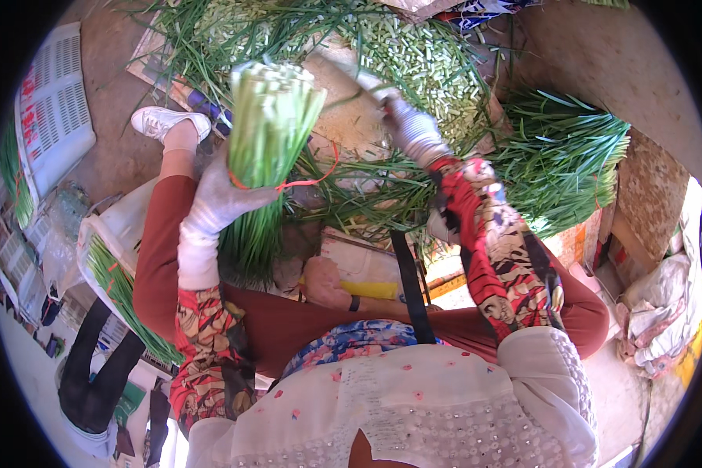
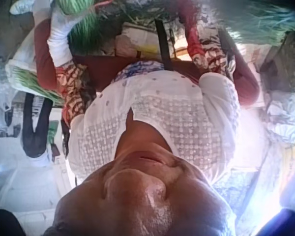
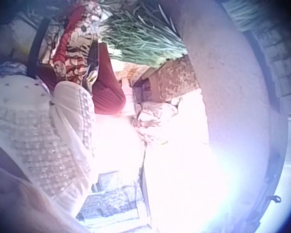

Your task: The person trims the root ends of chive bundles using a cleaver on a wooden board, then ties the bundles with red bands and places them into a white plastic tray.

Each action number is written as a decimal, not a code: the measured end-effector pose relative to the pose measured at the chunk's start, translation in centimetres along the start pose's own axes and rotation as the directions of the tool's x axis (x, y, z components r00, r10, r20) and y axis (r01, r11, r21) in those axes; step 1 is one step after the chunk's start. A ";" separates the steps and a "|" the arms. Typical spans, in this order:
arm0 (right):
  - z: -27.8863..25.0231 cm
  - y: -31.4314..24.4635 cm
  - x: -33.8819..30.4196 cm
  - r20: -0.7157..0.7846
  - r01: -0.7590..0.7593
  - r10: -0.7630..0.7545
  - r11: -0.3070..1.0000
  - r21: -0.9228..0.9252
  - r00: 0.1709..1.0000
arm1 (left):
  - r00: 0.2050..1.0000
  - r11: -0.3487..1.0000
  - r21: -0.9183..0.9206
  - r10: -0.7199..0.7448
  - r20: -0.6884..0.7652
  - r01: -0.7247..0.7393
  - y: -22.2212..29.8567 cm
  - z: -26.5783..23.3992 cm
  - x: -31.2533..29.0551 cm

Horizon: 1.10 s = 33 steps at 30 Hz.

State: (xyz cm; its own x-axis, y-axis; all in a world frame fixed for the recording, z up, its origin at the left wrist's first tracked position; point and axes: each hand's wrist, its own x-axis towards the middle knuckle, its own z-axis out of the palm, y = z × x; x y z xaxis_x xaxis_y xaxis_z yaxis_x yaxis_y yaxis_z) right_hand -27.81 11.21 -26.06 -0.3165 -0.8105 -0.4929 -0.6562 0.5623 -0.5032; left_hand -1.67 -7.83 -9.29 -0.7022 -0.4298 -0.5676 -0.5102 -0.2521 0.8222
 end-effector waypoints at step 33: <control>-2.4 5.5 -6.1 -0.239 -0.125 0.161 0.980 0.157 0.958 | 0.816 0.285 0.786 -0.384 -0.431 0.549 -4.0 9.6 21.1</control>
State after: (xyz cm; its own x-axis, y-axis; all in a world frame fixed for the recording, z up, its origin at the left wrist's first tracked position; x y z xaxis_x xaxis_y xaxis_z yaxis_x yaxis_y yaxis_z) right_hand -31.15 18.85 -24.11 -0.5723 -0.7249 -0.3834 -0.4954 0.6782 -0.5427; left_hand -19.23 -7.56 -25.01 -0.1633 -0.6281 -0.7608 -0.9211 0.3734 -0.1106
